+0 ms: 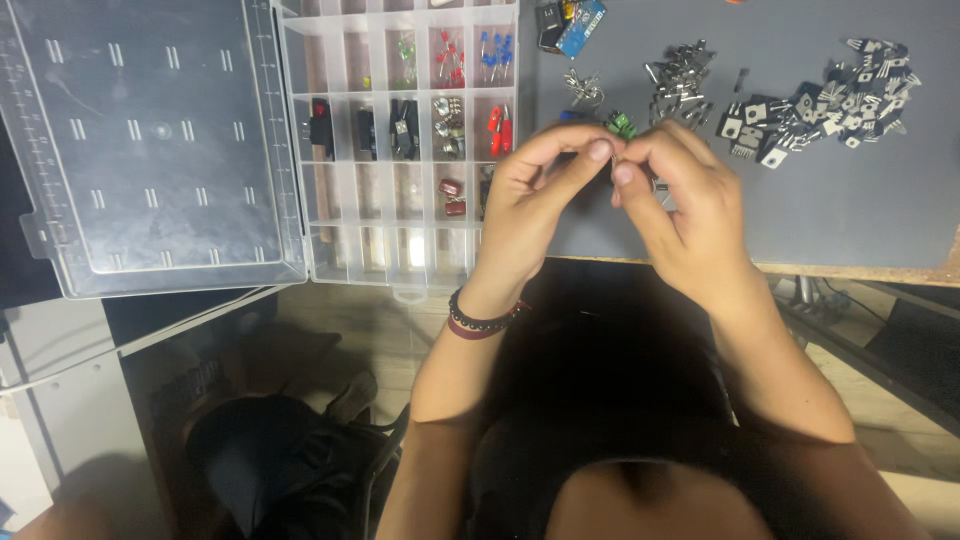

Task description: The person sorts various electronic components from a compartmentalized plastic box onto a work surface. They pick up small items such as capacitors, resistors, and integrated circuits, then place them into separate piles on the table. The person also handles a small blue circuit board, turning it over in their hands.

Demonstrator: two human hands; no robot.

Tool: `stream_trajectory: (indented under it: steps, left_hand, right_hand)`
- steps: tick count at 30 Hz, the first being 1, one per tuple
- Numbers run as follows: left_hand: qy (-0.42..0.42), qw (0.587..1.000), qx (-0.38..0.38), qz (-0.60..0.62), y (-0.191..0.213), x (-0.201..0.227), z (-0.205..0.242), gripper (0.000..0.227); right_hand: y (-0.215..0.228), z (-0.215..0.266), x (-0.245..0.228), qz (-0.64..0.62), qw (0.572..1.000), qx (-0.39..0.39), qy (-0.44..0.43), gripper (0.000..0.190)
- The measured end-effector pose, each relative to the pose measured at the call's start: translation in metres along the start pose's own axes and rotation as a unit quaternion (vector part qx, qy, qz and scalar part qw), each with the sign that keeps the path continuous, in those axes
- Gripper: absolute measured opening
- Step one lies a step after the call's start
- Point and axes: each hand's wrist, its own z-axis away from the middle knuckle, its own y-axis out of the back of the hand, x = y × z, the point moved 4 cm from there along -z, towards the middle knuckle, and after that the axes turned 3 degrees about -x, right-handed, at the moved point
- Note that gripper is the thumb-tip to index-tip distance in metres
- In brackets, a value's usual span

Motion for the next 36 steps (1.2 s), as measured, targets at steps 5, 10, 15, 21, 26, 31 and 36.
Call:
stream_trajectory:
  steps: [5, 10, 15, 21, 26, 31, 36]
  left_hand:
    - [0.033, 0.998, 0.004, 0.045, 0.008, -0.019, 0.0, 0.02]
    - [0.095, 0.986, 0.015, 0.134, 0.013, -0.04, 0.002, 0.025]
    - [0.062, 0.991, 0.032, 0.114, 0.006, -0.036, 0.008, 0.024]
    - [0.061, 0.995, 0.019, 0.072, 0.011, -0.035, 0.008, 0.021]
    - [0.105, 0.986, -0.015, 0.126, 0.017, -0.048, 0.01, 0.021]
    - [0.066, 0.99, 0.013, 0.12, 0.01, -0.033, 0.014, 0.023]
    - [0.012, 0.999, 0.009, 0.042, -0.001, -0.015, 0.012, 0.028]
  right_hand:
    - [-0.002, 0.004, 0.001, -0.01, 1.0, -0.004, -0.004, 0.023]
    - [-0.003, 0.009, 0.004, 0.014, 1.0, 0.017, 0.004, 0.021]
    - [-0.003, 0.011, 0.003, 0.085, 0.996, 0.021, 0.024, 0.015]
    - [-0.006, 0.016, 0.004, 0.075, 0.997, 0.016, 0.029, 0.016]
    - [-0.006, 0.018, 0.004, 0.048, 0.998, 0.011, 0.027, 0.016]
    - [-0.003, 0.015, 0.003, 0.033, 0.999, 0.017, 0.022, 0.018]
    - [0.001, 0.009, 0.0, 0.039, 0.999, 0.025, 0.017, 0.02]
